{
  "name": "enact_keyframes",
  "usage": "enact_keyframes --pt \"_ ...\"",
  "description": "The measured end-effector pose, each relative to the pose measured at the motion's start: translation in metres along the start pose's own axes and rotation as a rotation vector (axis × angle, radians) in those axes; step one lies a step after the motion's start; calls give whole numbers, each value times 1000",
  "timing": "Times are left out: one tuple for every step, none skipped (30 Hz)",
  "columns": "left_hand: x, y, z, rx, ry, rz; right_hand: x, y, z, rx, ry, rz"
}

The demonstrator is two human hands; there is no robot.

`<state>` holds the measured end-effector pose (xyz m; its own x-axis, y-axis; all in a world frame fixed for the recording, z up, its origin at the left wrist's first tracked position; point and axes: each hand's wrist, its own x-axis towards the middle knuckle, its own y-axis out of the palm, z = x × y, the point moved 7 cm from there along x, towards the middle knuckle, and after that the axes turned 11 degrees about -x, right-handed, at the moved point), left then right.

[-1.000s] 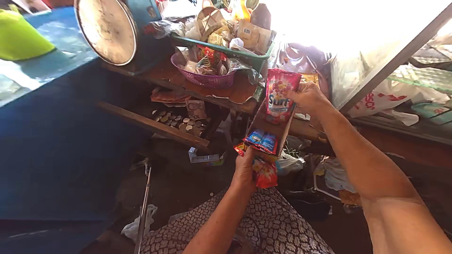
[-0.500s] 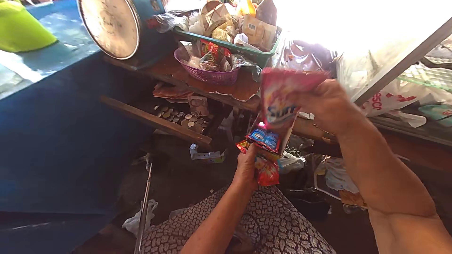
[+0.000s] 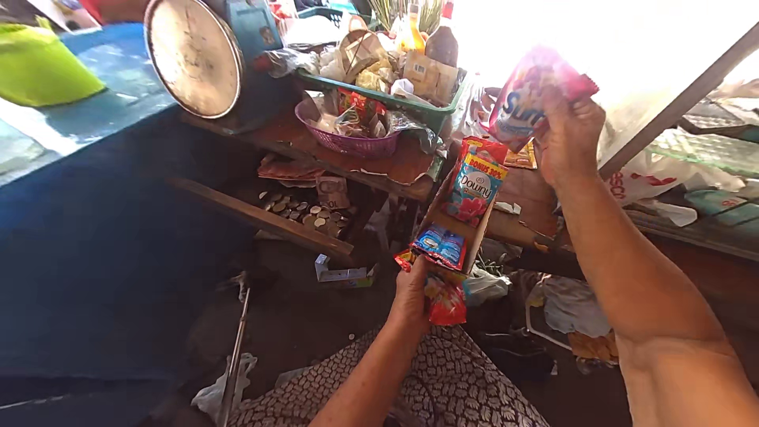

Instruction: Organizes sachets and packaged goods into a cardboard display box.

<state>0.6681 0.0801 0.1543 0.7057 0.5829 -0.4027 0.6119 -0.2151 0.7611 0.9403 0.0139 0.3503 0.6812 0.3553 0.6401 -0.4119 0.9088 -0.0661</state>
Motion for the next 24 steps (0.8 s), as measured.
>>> enact_keyframes --pt "0 0 0 -6 3 3 -2 -2 -9 19 46 -1" --pt "1 -1 0 -5 4 9 -4 -4 -17 32 83 -9" --pt "1 -2 1 0 5 10 -6 -6 -26 36 113 -18" --pt "1 -3 1 3 3 10 -9 -7 -33 29 134 -28" --pt "1 -3 1 -2 0 10 -13 -7 -41 23 152 -37" --pt "2 -4 2 -11 0 8 -17 -7 -47 27 175 -46" --pt "2 -4 2 -13 1 5 -23 -6 -52 52 215 -55" --pt "2 -4 2 -16 4 4 -28 -3 -56 95 273 -67" --pt "2 -3 2 -18 6 3 -34 0 -59 145 343 -80" --pt "2 -3 2 -17 7 4 -39 4 -59 187 403 -89" --pt "2 -4 2 -17 6 3 -43 9 -57 219 443 -93" --pt "2 -4 2 -22 6 3 -47 14 -53 235 470 -78" --pt "2 -4 2 -27 4 7 -51 21 -46 245 484 -43" --pt "2 -4 2 -29 2 12 -54 28 -39 252 485 4" --pt "1 -3 2 -27 2 13 -57 34 -34 250 472 48" --pt "1 -3 1 -23 3 9 -60 40 -30 238 450 87" --pt "0 -2 1 -20 3 5 -63 45 -28 215 430 111" --pt "0 -2 1 -17 2 2 -65 48 -28 178 425 134" --pt "0 -1 0 -18 -1 3 -66 50 -31 131 432 161" --pt "0 0 0 -24 -4 8 -65 50 -34 74 441 191" --pt "0 0 0 -24 -5 10 -65 48 -40 19 456 219" --pt "0 -1 0 -25 -5 13 -65 46 -44 -15 476 240" --pt "0 -1 0 -27 -3 15 -65 44 -47 -32 493 249" --pt "0 -1 0 -27 -1 18 -65 42 -47 -34 501 245"
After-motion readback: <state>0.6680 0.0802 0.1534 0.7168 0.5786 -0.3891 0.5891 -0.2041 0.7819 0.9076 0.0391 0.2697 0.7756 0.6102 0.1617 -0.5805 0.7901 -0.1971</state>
